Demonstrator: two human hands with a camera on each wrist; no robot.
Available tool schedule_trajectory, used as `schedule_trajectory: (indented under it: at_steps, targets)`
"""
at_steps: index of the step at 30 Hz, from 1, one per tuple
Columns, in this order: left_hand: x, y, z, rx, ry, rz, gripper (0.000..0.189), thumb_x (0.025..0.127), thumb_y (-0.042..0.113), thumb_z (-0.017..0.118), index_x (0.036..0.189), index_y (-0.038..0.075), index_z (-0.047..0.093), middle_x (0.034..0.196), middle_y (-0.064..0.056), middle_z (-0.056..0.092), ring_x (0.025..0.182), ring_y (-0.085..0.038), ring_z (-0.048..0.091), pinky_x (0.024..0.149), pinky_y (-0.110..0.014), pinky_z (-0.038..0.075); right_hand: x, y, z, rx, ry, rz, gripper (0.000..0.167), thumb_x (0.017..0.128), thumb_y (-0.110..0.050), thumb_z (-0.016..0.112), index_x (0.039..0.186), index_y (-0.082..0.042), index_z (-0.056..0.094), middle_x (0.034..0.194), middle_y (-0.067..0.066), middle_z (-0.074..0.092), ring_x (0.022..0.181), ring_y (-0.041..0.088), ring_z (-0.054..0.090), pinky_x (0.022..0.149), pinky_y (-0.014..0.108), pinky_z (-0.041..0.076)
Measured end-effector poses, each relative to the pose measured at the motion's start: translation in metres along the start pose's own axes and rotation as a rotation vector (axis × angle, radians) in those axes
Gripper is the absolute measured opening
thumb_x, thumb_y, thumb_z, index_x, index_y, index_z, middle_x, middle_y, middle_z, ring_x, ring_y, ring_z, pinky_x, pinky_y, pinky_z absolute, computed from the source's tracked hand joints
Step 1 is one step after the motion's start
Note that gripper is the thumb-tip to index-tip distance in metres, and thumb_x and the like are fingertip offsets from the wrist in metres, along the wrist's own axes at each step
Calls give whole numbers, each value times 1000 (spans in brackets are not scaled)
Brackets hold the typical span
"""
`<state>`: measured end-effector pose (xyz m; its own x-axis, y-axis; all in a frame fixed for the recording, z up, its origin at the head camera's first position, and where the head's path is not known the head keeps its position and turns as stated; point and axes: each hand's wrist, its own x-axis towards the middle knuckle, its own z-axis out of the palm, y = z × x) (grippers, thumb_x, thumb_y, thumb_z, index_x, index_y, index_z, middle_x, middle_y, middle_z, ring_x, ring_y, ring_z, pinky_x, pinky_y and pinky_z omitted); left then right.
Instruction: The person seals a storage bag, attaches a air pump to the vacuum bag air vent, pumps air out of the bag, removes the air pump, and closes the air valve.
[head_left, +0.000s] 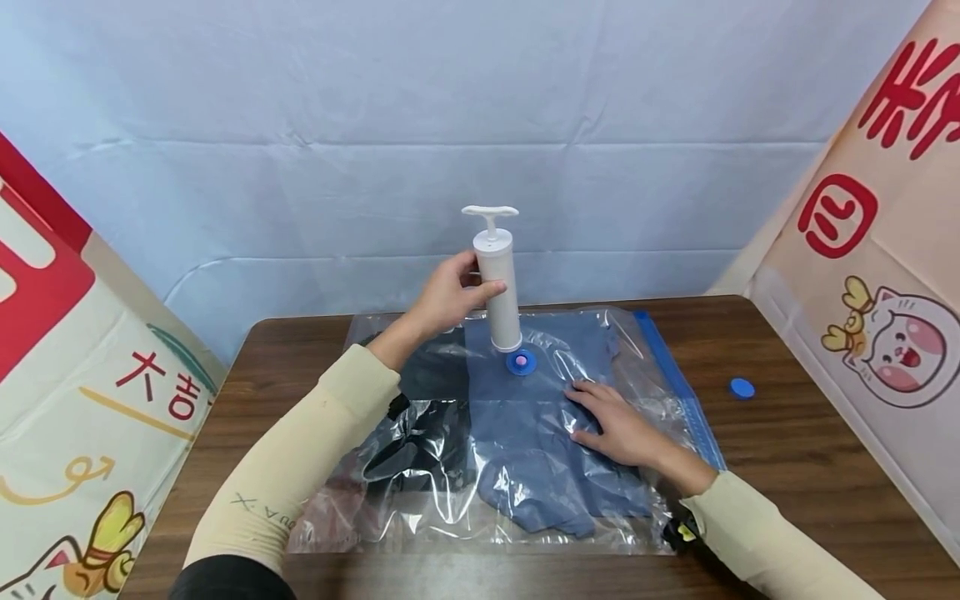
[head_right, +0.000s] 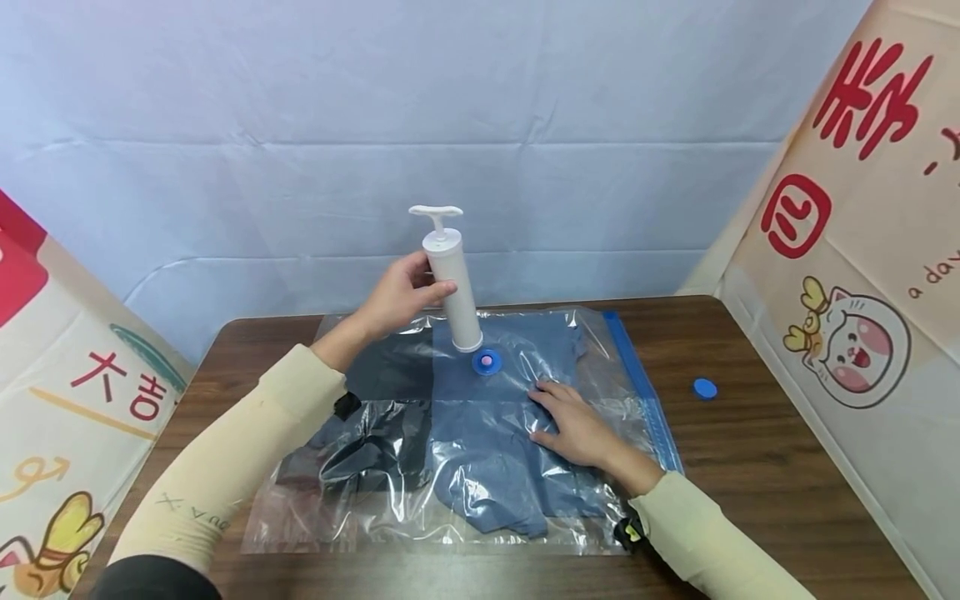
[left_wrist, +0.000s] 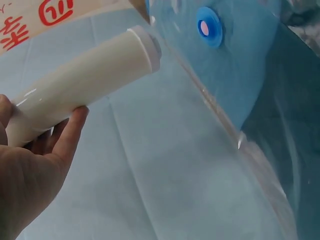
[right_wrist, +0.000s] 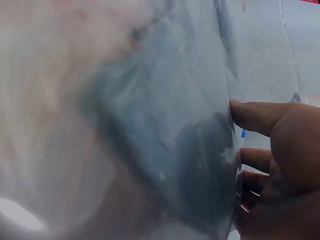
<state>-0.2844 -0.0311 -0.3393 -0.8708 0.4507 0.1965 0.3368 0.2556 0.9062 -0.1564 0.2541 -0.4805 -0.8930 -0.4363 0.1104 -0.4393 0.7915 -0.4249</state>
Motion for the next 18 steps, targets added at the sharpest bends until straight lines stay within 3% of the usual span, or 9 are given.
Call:
schedule_trajectory:
  at_steps: [8,18]
  targets:
    - [11,-7,20,31,-37,-5,48,98,18,72,139,1,55,131,-15,62,117,-31,64,91,-40,56,1,1,0,-5,-3,3,63,91,-21,78,143,5,53,149,28,46,137,49,41,107,63,38]
    - [15,-21,41,51,-84,-25,50,98,20,71,141,2,54,135,-15,60,122,-30,62,98,-39,53,1,-1,0,-1,-14,13,62,91,-21,78,143,5,54,148,28,47,137,49,41,107,63,38]
